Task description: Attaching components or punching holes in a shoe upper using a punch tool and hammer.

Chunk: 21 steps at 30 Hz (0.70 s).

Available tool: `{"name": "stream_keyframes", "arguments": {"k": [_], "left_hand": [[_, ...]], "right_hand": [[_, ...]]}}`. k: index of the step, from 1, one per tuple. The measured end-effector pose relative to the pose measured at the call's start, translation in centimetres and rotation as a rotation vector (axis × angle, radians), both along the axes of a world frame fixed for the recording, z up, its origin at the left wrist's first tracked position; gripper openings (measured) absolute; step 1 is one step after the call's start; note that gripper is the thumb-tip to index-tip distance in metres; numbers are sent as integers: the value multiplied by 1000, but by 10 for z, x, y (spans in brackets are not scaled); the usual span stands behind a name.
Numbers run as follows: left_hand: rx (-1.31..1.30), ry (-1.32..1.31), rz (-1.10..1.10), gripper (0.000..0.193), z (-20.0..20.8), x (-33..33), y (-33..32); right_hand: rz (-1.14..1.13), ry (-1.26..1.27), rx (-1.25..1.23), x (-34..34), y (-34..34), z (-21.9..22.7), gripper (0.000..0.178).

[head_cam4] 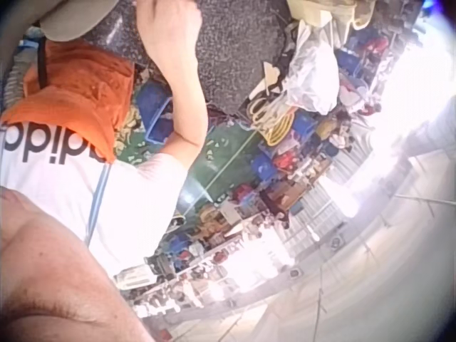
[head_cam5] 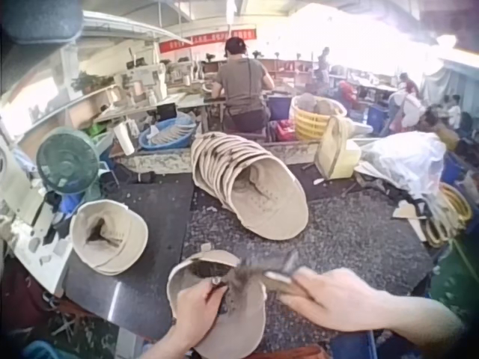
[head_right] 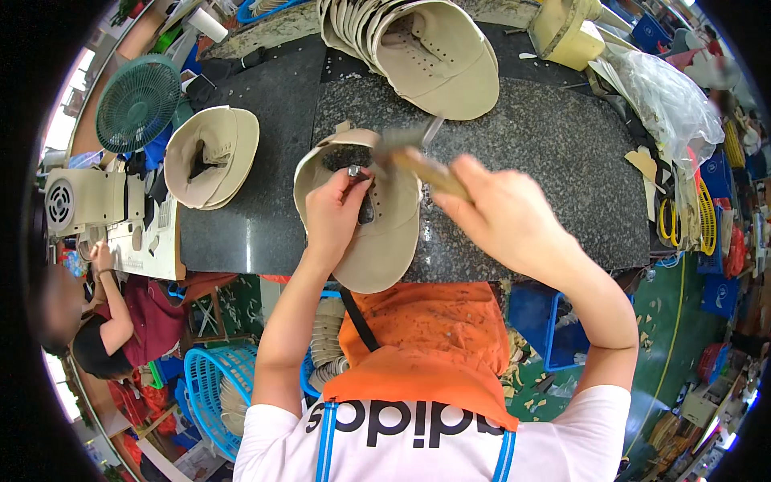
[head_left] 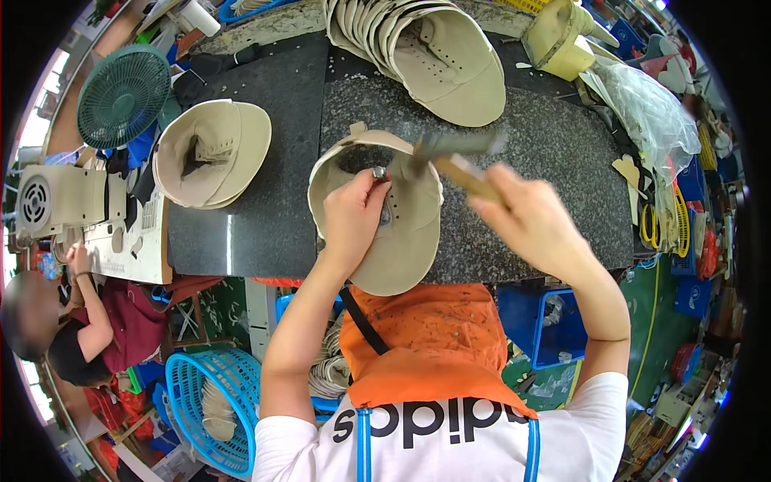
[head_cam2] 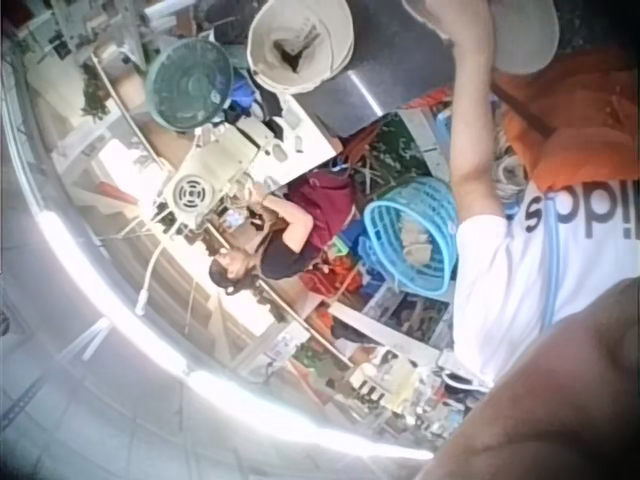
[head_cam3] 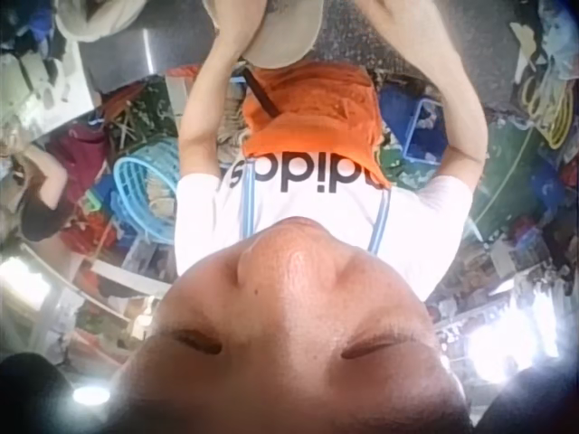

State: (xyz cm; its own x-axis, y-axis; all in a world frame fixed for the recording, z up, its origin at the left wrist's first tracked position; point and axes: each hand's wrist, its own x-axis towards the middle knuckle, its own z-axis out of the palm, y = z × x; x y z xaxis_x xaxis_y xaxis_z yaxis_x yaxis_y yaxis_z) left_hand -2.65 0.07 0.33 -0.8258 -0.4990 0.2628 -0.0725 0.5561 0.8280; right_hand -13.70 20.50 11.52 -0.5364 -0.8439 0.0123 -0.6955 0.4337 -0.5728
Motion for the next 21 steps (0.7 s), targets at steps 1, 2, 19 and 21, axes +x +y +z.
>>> {"name": "stream_keyframes", "arguments": {"k": [1,2,19,21], "left_hand": [[-1,-7,5,12,3,3,0],[-12,14,7,10,6,5,1],[353,24,-31,11,-5,14,-2],[107,24,-57,8,8,13,7]], "right_hand": [[-73,-61,-179,5,-6,14,27],[-114,-82,-316,13,-14,32,27],[-45,-33,-181,13,4,27,26],[-104,-41,-414,25,-6,28,26]]}}
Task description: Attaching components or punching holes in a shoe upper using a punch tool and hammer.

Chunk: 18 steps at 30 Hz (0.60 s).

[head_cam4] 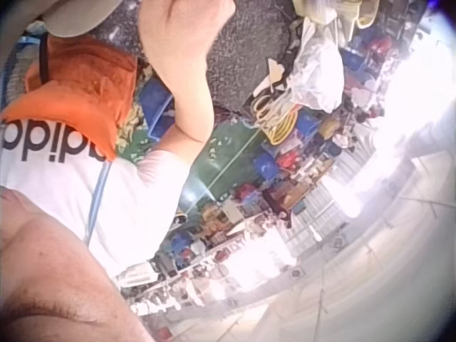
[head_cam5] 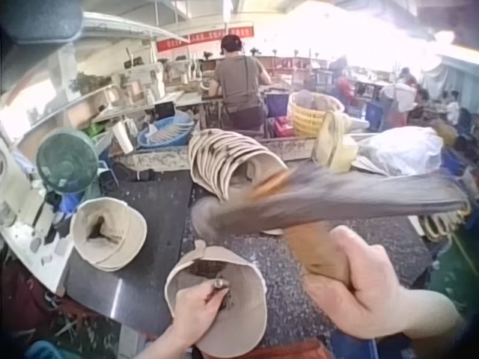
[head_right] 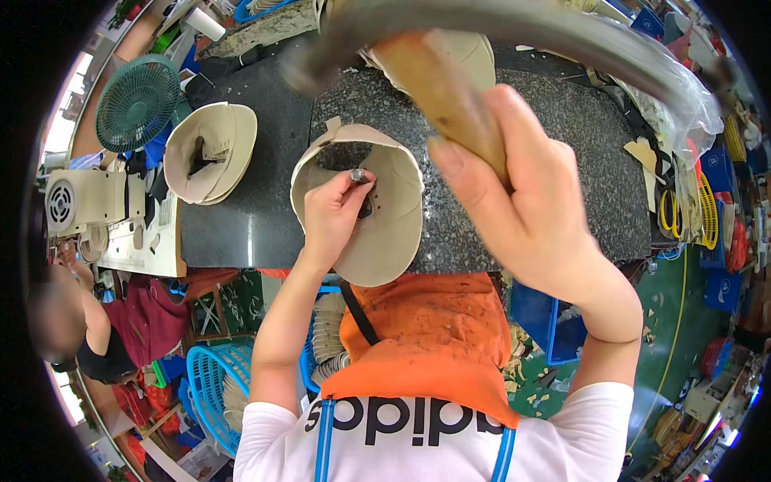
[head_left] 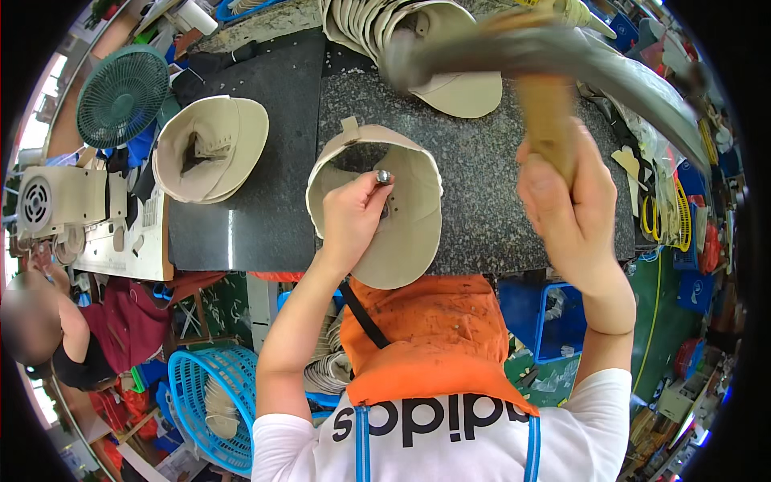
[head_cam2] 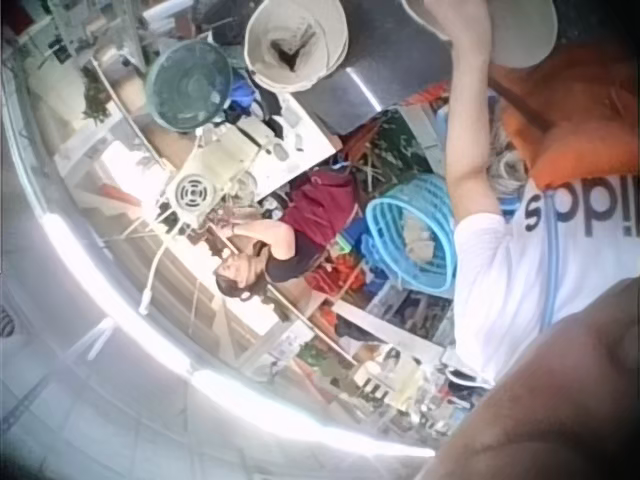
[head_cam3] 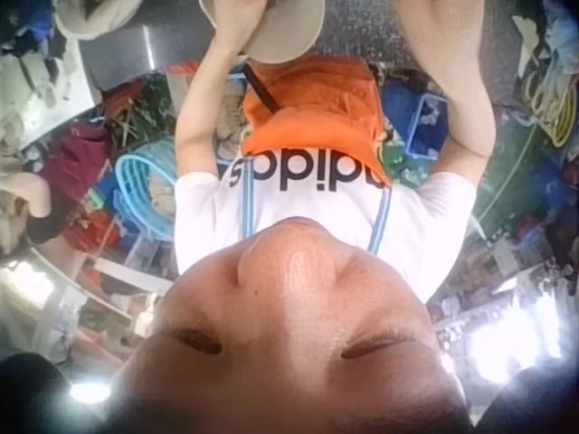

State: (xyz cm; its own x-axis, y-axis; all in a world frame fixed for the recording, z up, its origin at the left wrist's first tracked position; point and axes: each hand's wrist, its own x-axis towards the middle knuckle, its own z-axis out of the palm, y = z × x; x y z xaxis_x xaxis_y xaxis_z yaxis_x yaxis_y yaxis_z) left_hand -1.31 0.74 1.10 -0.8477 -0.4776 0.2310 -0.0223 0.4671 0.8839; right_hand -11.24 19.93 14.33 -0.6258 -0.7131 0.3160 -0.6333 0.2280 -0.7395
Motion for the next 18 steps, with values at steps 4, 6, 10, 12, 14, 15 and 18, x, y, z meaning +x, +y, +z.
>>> {"name": "stream_keyframes", "arguments": {"k": [4,6,10,12,14,15,18], "left_hand": [[-222,-159,-59,11,-4,-2,-4],[453,-47,24,11,-12,-4,-8],[462,-61,-128,11,-12,0,-13],[457,-60,-145,12,-12,-1,-10],[302,-25,-55,8,-16,0,-9],[300,-28,-49,8,-12,1,-8],[83,-38,-50,8,3,8,1]], "right_hand": [[188,163,493,-11,3,-30,28],[169,160,642,-2,15,-36,28],[115,133,612,4,29,-72,28],[89,120,571,0,31,-68,28],[146,59,543,-9,23,-36,28],[74,-6,427,-6,20,-21,27],[-86,-116,-133,11,13,9,29]]}}
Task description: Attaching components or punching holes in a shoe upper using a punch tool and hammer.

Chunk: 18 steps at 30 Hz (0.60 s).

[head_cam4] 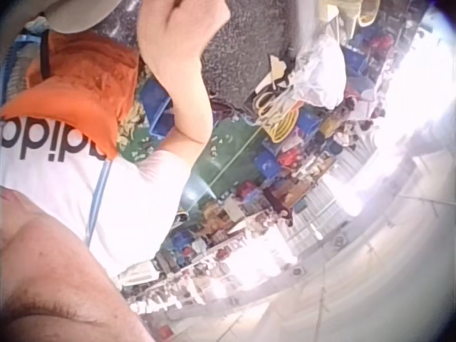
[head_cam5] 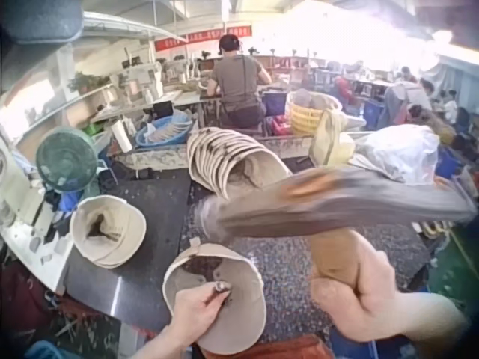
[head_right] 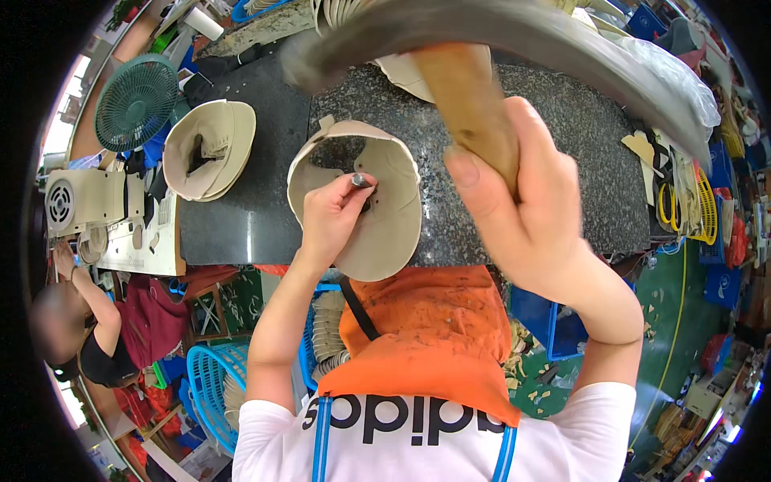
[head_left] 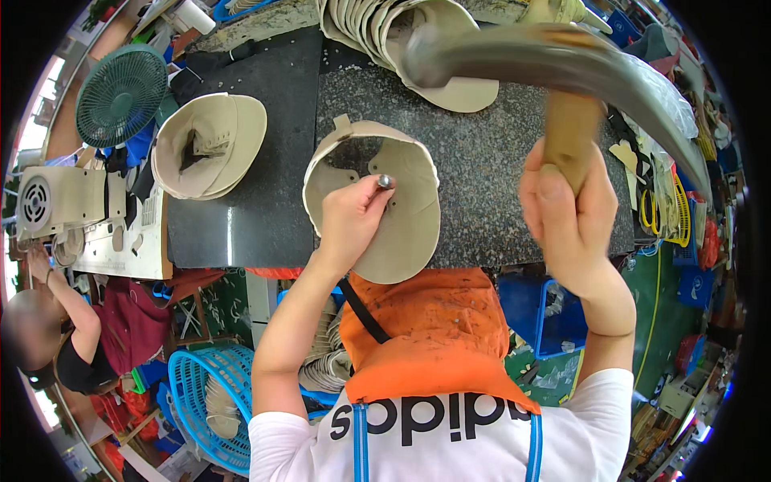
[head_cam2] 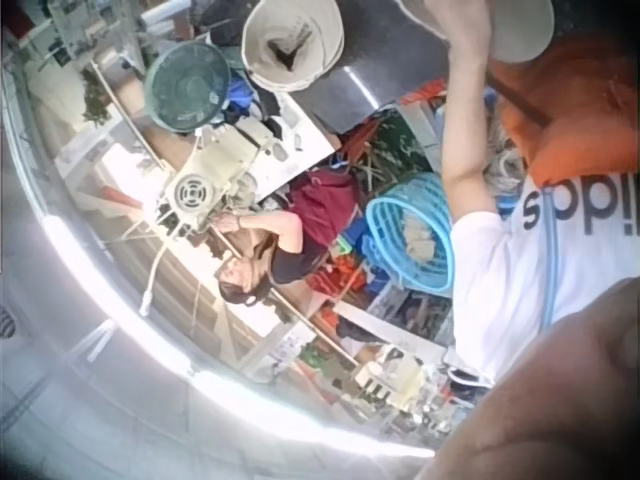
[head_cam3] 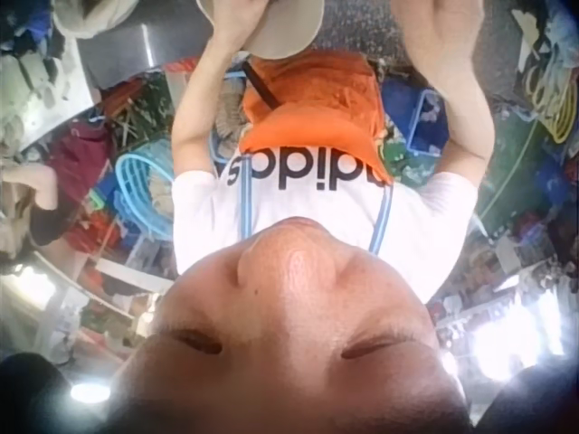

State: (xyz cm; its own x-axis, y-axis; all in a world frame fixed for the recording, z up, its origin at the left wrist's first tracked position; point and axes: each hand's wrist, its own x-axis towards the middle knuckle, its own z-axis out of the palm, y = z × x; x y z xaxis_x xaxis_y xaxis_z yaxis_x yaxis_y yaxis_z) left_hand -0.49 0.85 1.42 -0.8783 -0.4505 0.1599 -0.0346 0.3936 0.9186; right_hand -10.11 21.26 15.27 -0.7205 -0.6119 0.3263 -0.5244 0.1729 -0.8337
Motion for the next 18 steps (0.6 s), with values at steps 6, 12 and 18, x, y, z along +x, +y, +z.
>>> {"name": "stream_keyframes", "arguments": {"k": [6,12,18], "left_hand": [[49,-17,10,11,-14,-2,-6],[359,-12,-83,7,-13,4,-3],[96,-48,-23,13,2,17,7]], "right_hand": [[229,238,741,-5,12,-55,29],[183,182,749,2,24,-84,29],[134,153,260,-3,18,9,20]]}}
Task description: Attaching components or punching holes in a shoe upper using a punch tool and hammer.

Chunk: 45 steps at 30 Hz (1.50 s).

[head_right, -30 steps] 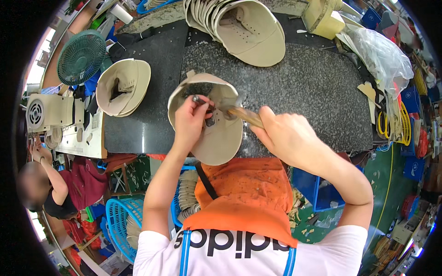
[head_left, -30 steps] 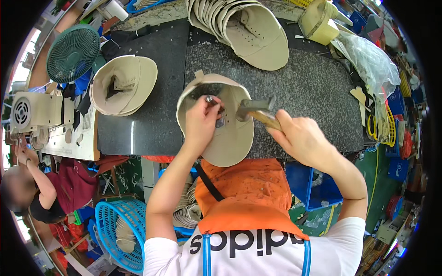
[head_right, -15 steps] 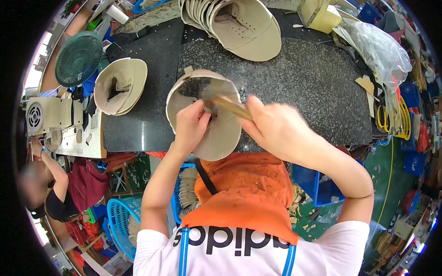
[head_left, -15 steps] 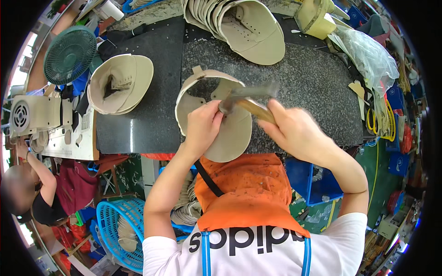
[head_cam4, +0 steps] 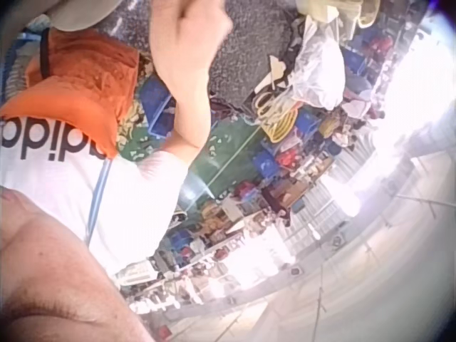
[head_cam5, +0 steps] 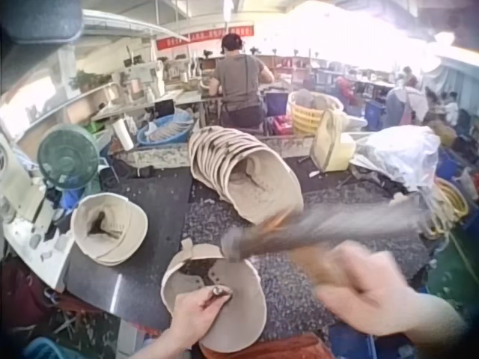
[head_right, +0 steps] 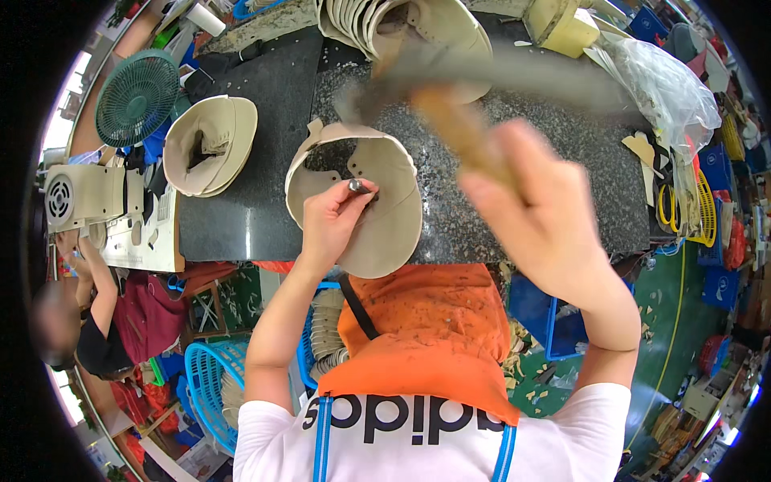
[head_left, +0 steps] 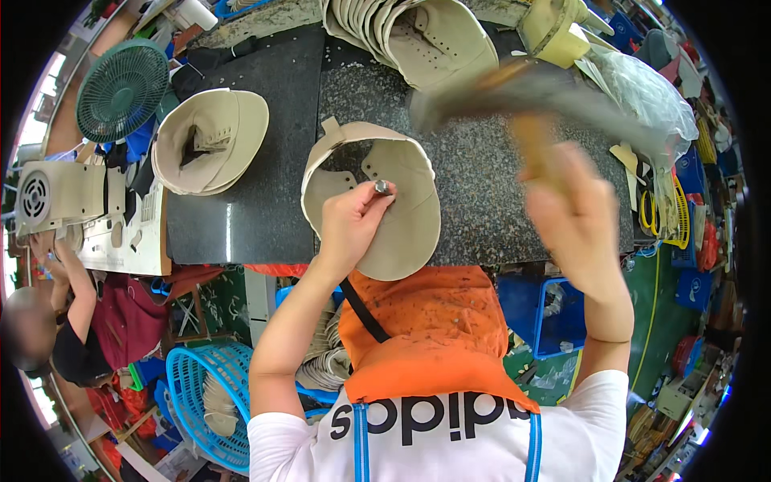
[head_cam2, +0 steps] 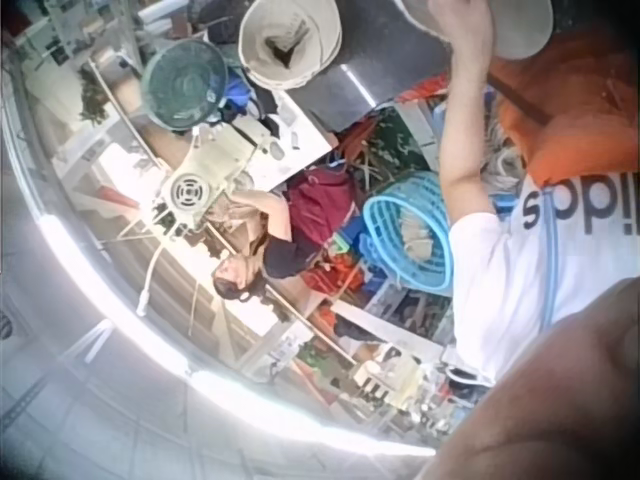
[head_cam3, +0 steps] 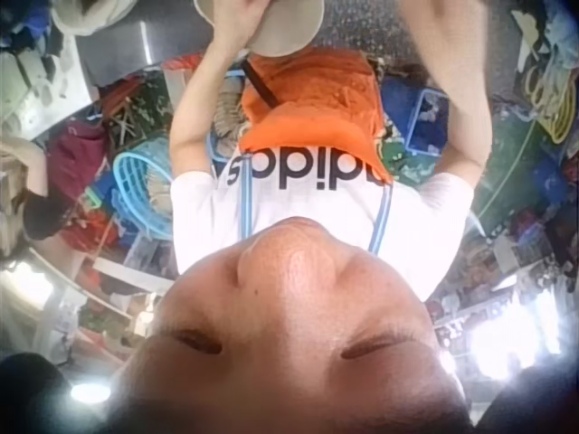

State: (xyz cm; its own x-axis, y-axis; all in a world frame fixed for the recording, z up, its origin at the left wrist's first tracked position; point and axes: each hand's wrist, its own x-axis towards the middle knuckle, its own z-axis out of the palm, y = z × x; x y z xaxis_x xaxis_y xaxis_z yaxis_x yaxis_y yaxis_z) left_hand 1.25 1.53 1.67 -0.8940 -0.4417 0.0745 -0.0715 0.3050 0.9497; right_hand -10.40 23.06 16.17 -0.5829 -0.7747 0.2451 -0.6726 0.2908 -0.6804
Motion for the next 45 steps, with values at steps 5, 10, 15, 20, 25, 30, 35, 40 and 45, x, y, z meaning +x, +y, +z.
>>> {"name": "stream_keyframes", "arguments": {"k": [5,10,15,20,25,30,35,40,45], "left_hand": [[-238,80,-17,12,-5,-12,3],[-222,308,296,10,15,-13,-20],[-963,160,250,16,54,-17,-55],[-743,137,413,14,70,22,-125],[185,401,345,33,115,53,-178],[820,712,433,44,88,86,-278],[-853,-109,421,26,66,108,-329],[-1568,-162,811,22,58,57,-245],[-676,-178,321,23,35,25,-176]], "right_hand": [[132,186,59,-12,-13,-33,24],[-71,145,273,-48,-36,-40,28],[-590,428,-116,-167,-76,-95,37],[-755,114,-240,-204,-106,-161,45],[-725,72,-235,-193,-98,-152,36],[-651,91,-246,-192,-109,-153,29],[-569,212,-430,-198,-108,-157,28],[-676,194,-304,-200,-97,-155,23],[-643,376,-291,-202,-102,-168,23]]}}
